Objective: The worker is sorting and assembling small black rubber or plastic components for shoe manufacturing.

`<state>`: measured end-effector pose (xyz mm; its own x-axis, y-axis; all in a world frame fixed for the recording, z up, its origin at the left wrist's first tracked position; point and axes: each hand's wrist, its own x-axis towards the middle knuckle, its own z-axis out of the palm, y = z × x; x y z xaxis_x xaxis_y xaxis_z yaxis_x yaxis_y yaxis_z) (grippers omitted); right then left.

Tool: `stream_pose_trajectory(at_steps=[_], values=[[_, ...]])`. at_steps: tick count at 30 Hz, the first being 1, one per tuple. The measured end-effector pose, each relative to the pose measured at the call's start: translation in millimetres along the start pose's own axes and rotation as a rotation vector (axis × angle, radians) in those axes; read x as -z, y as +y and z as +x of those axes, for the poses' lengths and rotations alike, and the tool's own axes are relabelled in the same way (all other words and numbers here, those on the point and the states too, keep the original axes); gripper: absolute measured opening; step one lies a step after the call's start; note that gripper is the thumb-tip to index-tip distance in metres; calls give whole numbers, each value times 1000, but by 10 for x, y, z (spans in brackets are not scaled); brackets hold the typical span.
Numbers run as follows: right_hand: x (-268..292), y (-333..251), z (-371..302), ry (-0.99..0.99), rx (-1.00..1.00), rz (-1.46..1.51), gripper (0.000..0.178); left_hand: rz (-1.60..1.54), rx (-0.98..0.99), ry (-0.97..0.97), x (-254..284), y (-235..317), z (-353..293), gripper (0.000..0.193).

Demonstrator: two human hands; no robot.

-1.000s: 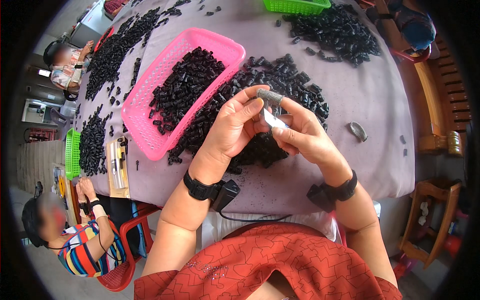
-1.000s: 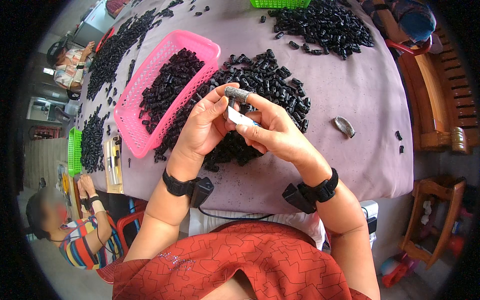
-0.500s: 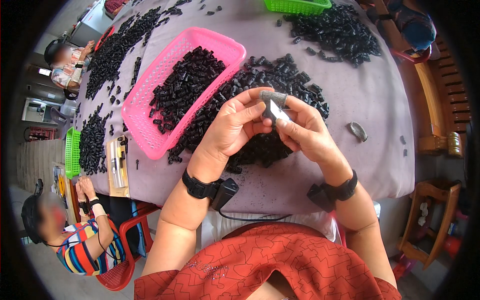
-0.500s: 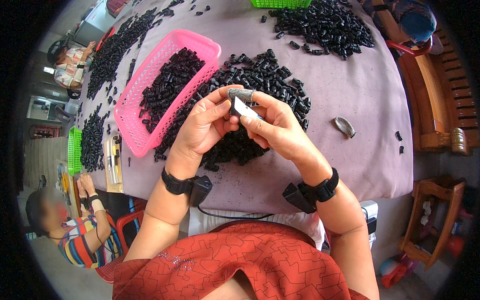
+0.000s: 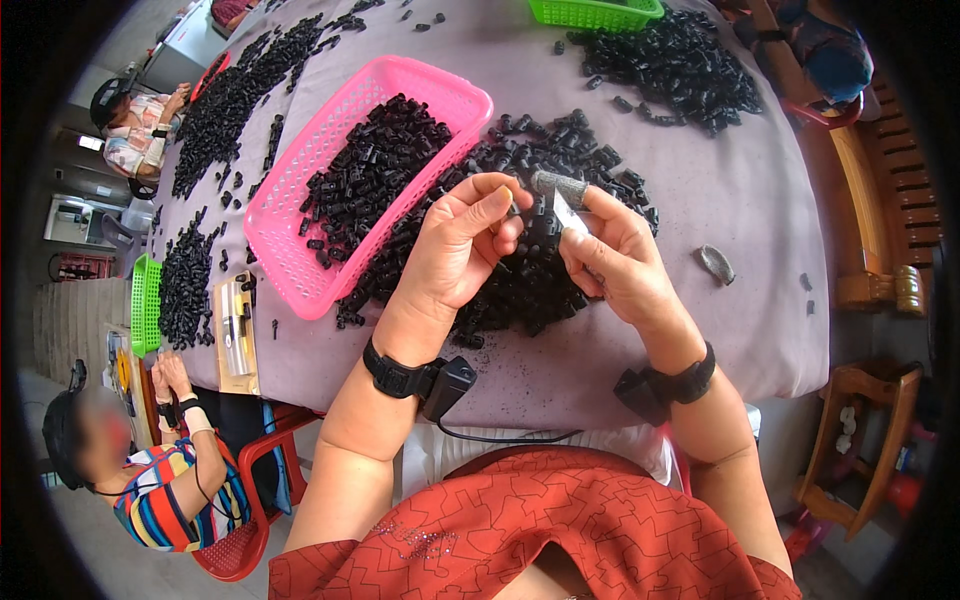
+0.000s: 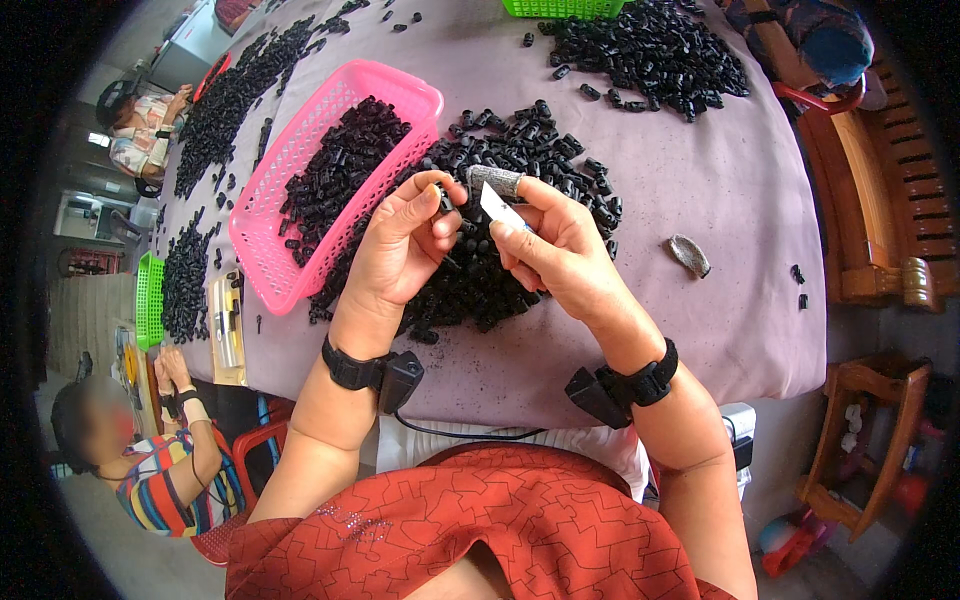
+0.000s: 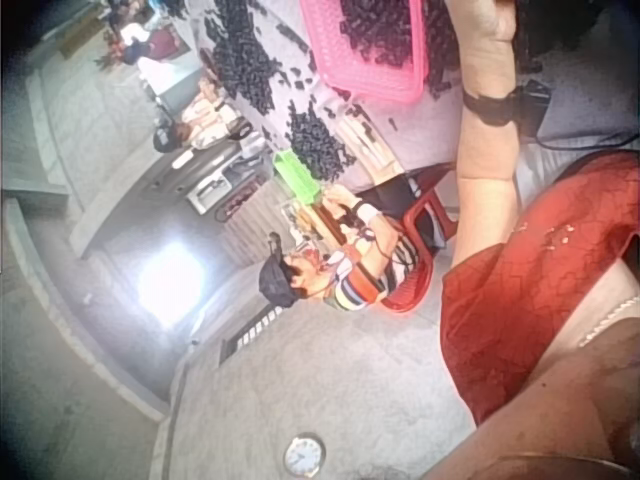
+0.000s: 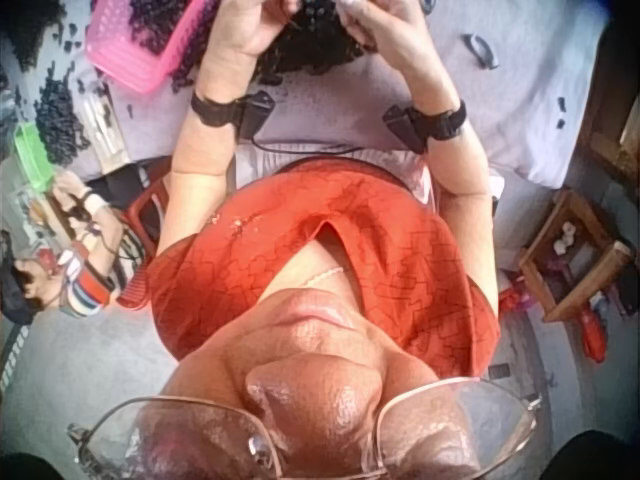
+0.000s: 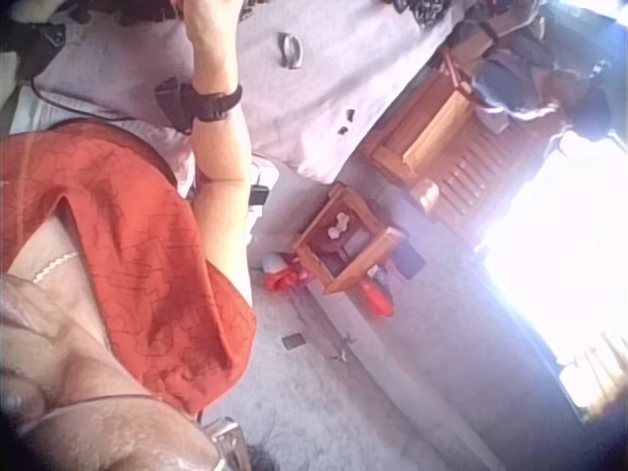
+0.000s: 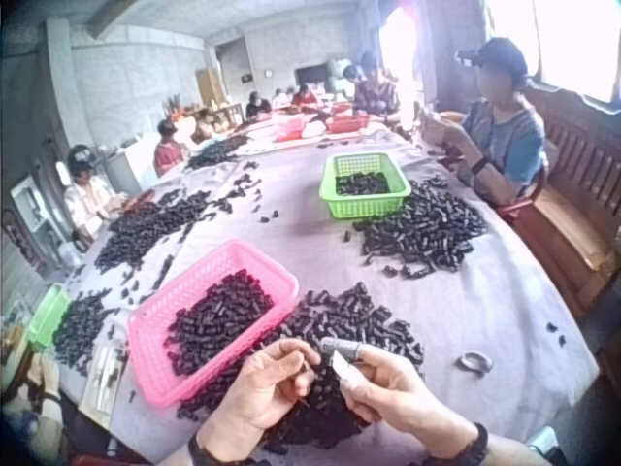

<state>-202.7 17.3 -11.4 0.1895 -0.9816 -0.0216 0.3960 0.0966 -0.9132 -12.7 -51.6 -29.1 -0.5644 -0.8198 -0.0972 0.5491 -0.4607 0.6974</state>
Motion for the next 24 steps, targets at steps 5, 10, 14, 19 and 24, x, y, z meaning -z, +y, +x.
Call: stream_pose_trajectory(at_steps=[5, 10, 14, 19, 24], values=[[4, 10, -3, -16, -18, 9, 43, -14, 12, -27, -20, 13, -6, 28], [9, 0, -4, -21, -15, -8, 44, -9, 40, 47, -112, 29, -17, 27], [0, 10, -11, -73, -8, 13, 53, 21, 39, 44, -82, 21, -18, 31], [-2, -16, -31, -186, -73, -44, 64, 7, 42, 14, -119, -25, -9, 39], [13, 6, -26, -196, -78, -2, 63, -5, 63, -62, -105, -52, -2, 39]])
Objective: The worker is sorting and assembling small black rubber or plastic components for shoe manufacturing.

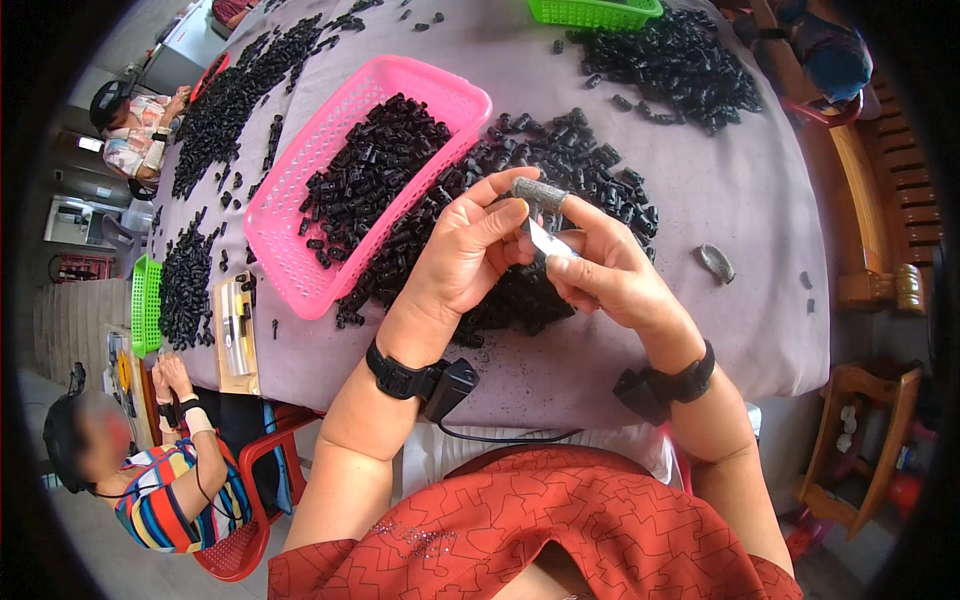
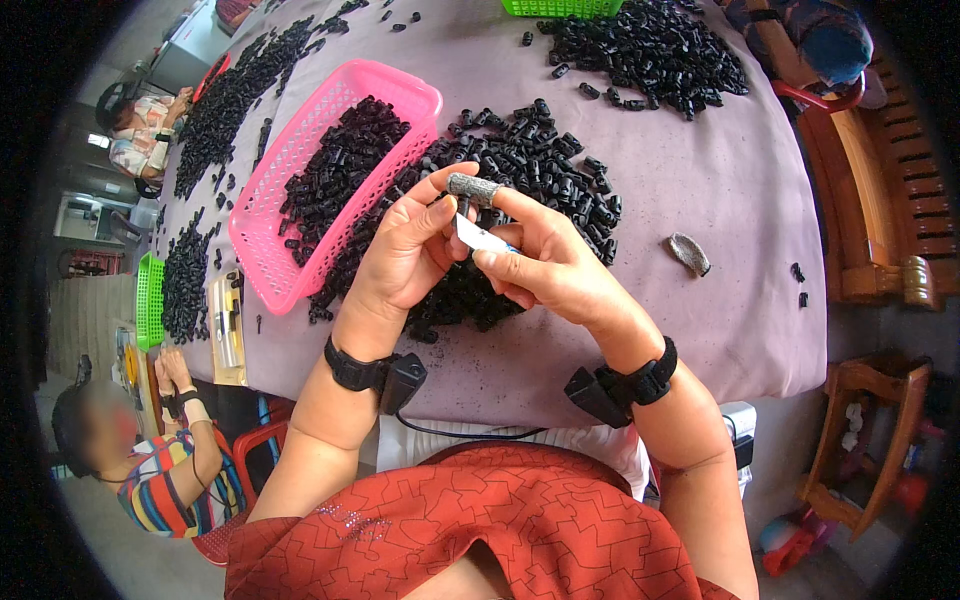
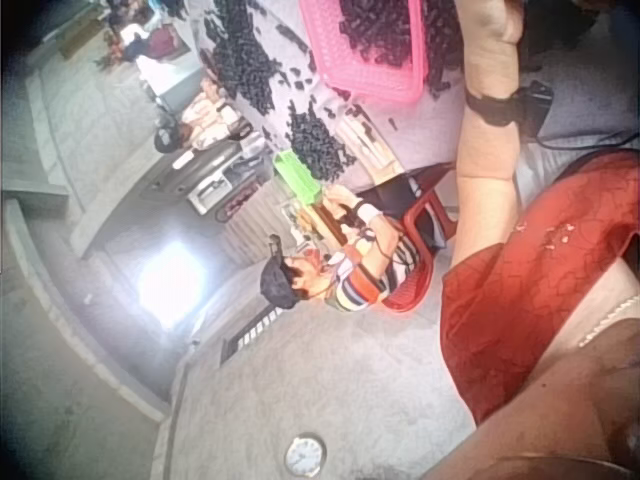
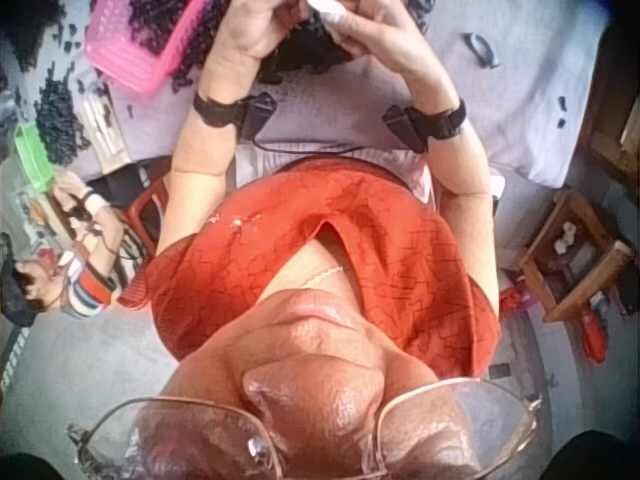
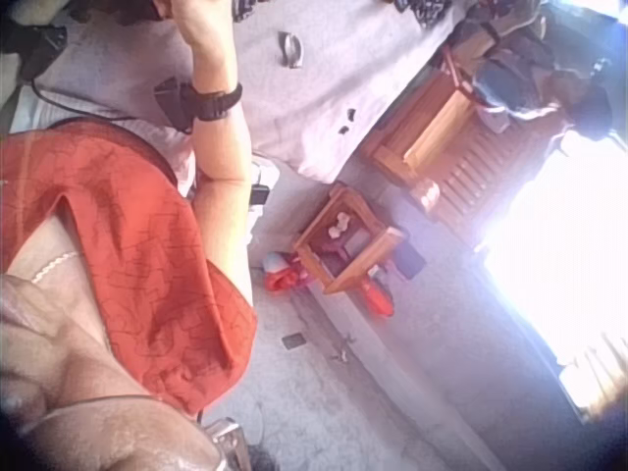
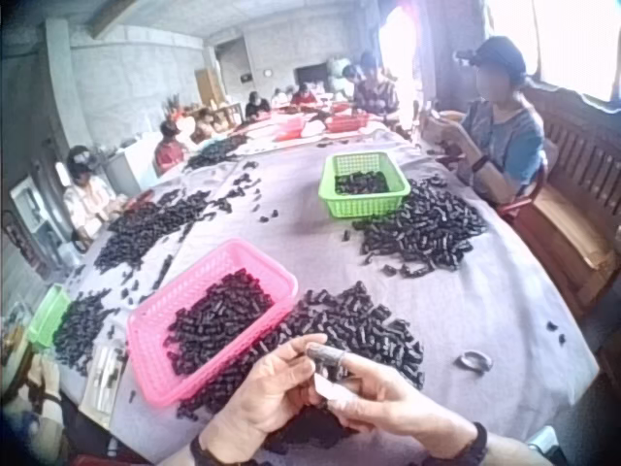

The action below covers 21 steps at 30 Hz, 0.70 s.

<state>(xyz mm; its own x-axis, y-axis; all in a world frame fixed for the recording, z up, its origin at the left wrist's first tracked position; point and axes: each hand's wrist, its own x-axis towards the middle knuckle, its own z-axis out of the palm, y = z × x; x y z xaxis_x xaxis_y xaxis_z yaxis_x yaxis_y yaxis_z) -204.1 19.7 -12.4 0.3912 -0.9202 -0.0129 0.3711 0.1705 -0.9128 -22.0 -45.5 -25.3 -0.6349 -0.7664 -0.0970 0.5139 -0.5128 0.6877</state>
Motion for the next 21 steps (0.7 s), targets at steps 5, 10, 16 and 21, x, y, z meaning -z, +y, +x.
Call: stream_pose_trajectory(at_steps=[5, 10, 16, 21], values=[[-2, 12, 7, -4, 13, 21, 63, 26, 22, -5, -26, -3, -10, 43], [-25, -24, 18, 21, -12, 62, 60, 38, 26, 2, -28, 8, -24, 41], [77, 1, 27, 3, -45, 119, 56, 27, 37, -19, 3, -6, -4, 40], [24, -21, 29, -17, -3, 50, 56, 20, 42, -12, -3, -9, 1, 42]])
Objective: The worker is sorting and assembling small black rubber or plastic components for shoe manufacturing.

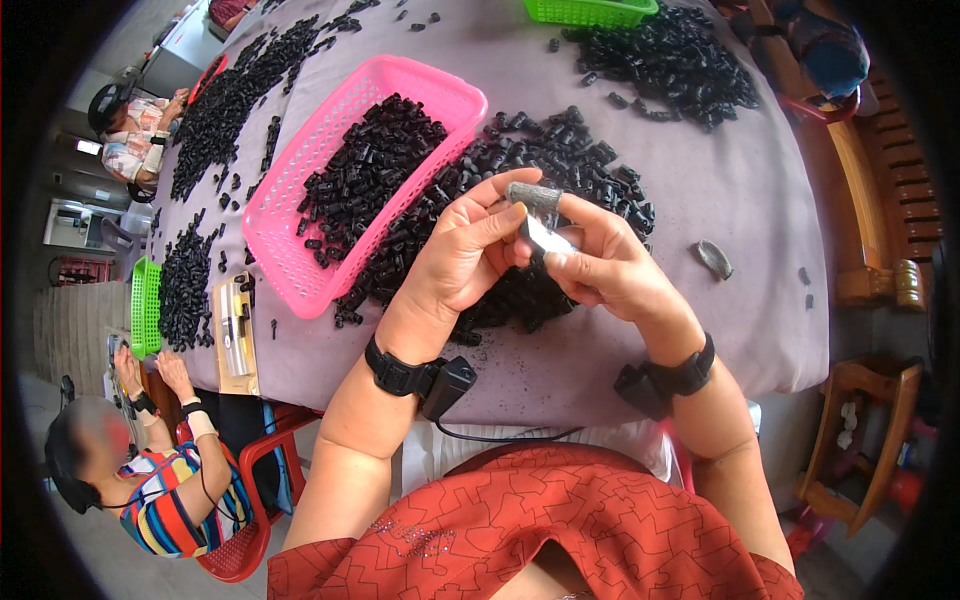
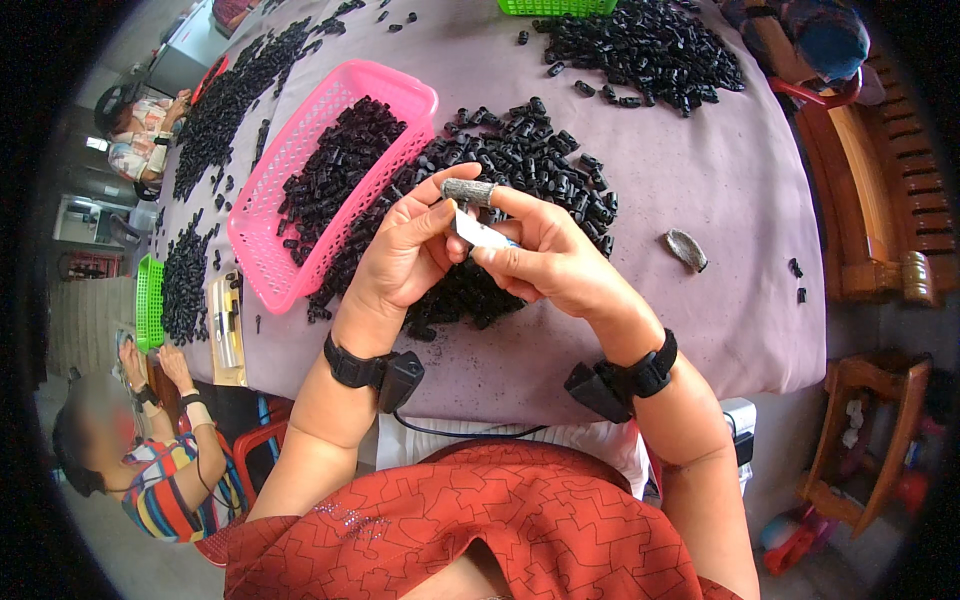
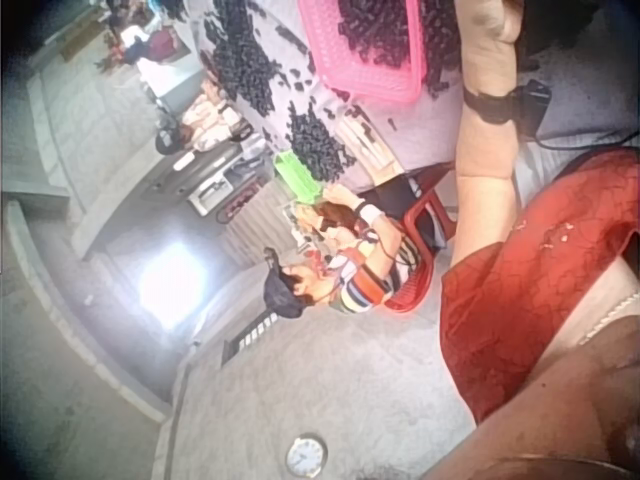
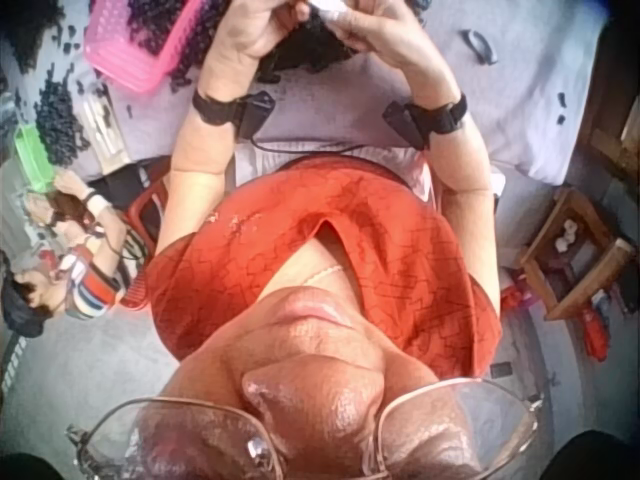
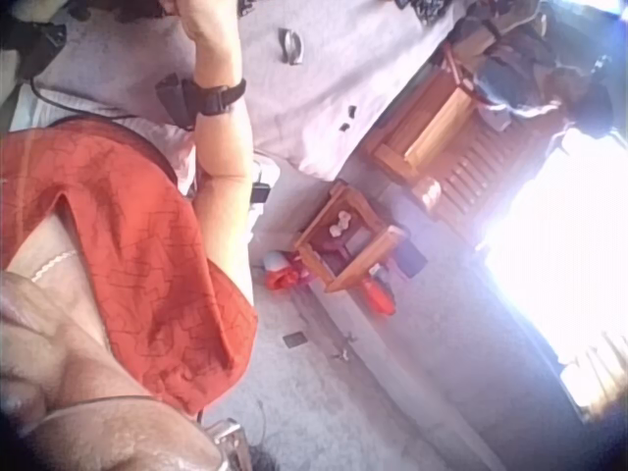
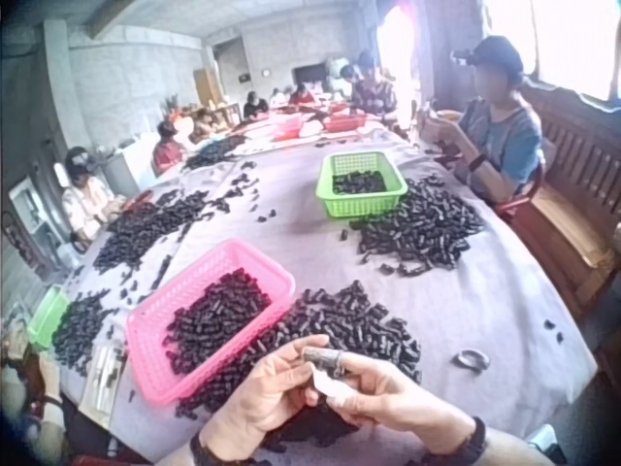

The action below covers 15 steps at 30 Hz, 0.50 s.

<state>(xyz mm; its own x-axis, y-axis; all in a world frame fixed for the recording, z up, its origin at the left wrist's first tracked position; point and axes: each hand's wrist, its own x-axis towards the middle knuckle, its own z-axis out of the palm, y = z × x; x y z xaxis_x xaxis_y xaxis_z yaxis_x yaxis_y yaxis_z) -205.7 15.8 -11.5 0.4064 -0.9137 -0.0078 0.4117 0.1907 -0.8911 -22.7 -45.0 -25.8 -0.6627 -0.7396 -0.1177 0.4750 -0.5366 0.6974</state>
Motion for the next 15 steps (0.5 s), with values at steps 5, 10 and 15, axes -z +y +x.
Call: stream_pose_trajectory(at_steps=[5, 10, 15], values=[[-40, -6, -19, 24, 13, 10, 57, -31, 6, -44, 35, -2, 19, 47], [14, 21, 1, 1, 30, 13, 55, -59, 31, -56, 14, 10, 13, 48], [-10, 8, 2, 18, 11, 61, 52, -59, 17, -54, 10, 31, -4, 47]])
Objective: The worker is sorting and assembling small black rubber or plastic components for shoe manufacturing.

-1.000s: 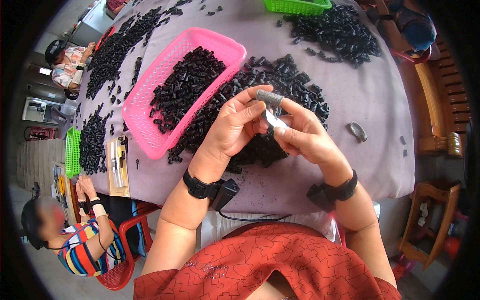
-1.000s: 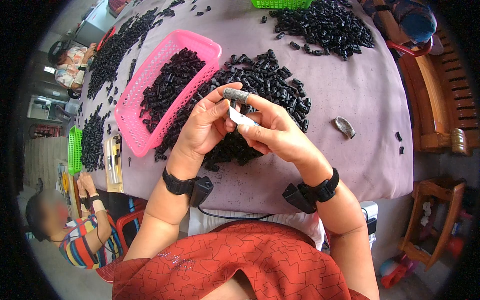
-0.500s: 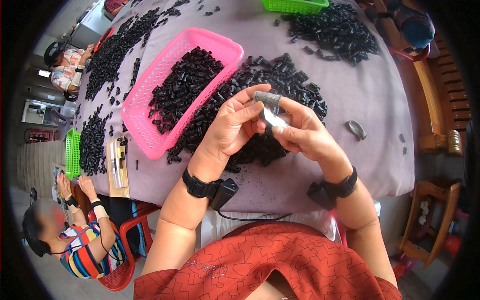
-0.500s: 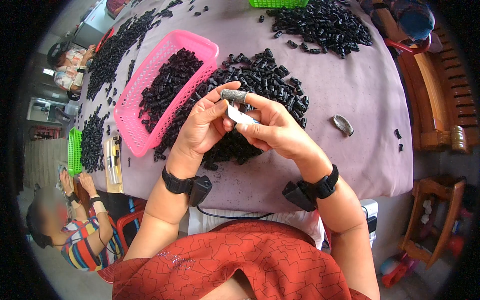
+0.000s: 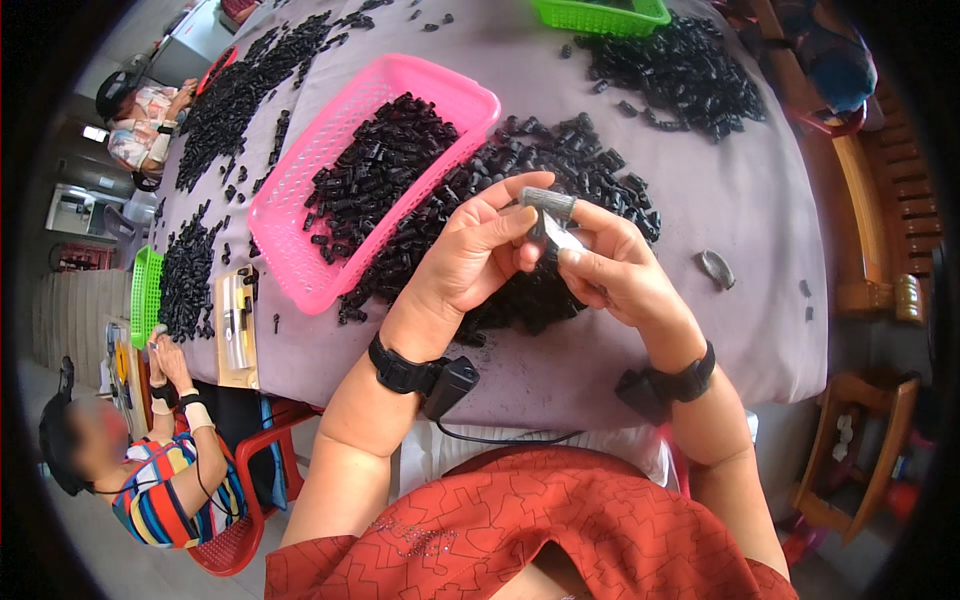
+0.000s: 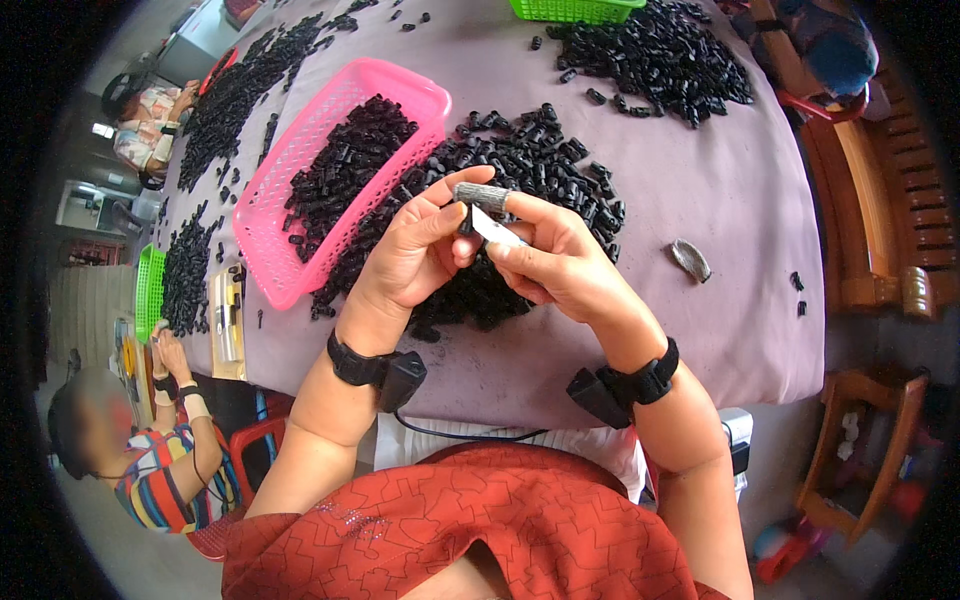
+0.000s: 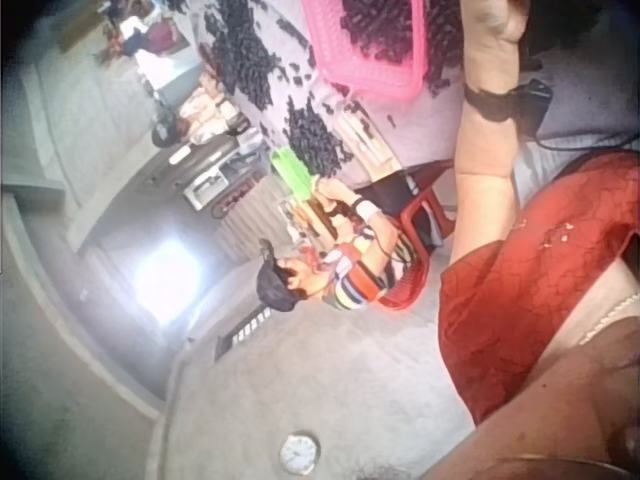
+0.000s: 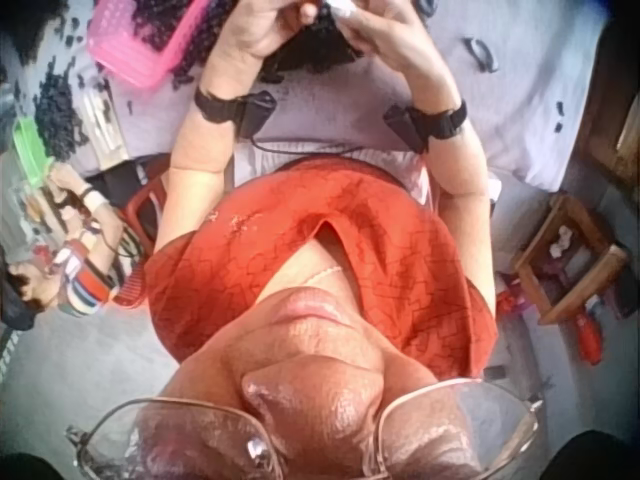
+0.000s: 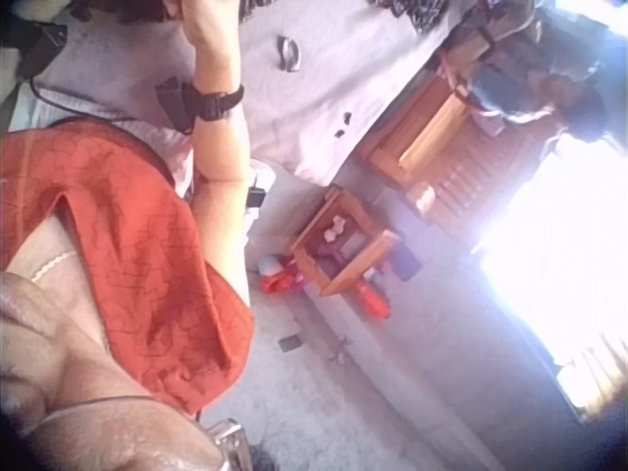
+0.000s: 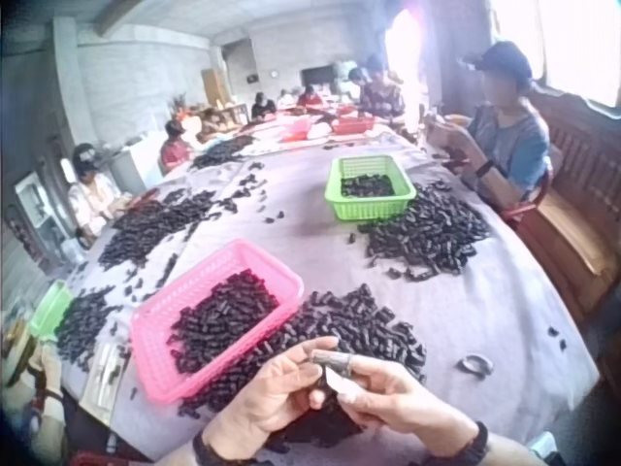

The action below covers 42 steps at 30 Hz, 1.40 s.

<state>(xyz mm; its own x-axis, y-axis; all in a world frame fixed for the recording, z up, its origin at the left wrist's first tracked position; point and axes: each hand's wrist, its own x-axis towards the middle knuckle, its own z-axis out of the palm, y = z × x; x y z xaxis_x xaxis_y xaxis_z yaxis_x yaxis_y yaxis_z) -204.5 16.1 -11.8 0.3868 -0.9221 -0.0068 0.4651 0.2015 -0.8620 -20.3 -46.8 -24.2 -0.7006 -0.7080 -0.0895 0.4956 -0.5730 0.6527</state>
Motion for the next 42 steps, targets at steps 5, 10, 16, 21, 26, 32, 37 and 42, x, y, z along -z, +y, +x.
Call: stream_pose_trajectory(at_steps=[5, 10, 16, 21, 26, 32, 37, 42], values=[[15, -3, -10, 83, 36, 19, 43, 77, -162, 118, 32, 74, -25, 39], [16, 15, 13, 139, 6, -42, 50, -342, -483, 102, 73, 433, -88, 36], [89, 20, 32, 142, 103, 25, 34, 151, -415, 176, -13, 390, -62, 40], [112, 49, 34, 158, 117, 36, 27, 740, -254, 279, 97, 229, -11, 37], [105, 32, 10, 166, 118, 24, 22, 1411, -473, 288, 66, 122, 0, 34], [87, 12, 9, 151, 109, 13, 22, 1665, -491, 247, 35, 119, -22, 29], [94, 42, 27, 156, 97, -1, 26, 1744, -550, 272, 32, 107, -33, 21], [88, 32, 19, 175, 94, -23, 24, 1621, -516, 271, 41, 110, -14, 19]])
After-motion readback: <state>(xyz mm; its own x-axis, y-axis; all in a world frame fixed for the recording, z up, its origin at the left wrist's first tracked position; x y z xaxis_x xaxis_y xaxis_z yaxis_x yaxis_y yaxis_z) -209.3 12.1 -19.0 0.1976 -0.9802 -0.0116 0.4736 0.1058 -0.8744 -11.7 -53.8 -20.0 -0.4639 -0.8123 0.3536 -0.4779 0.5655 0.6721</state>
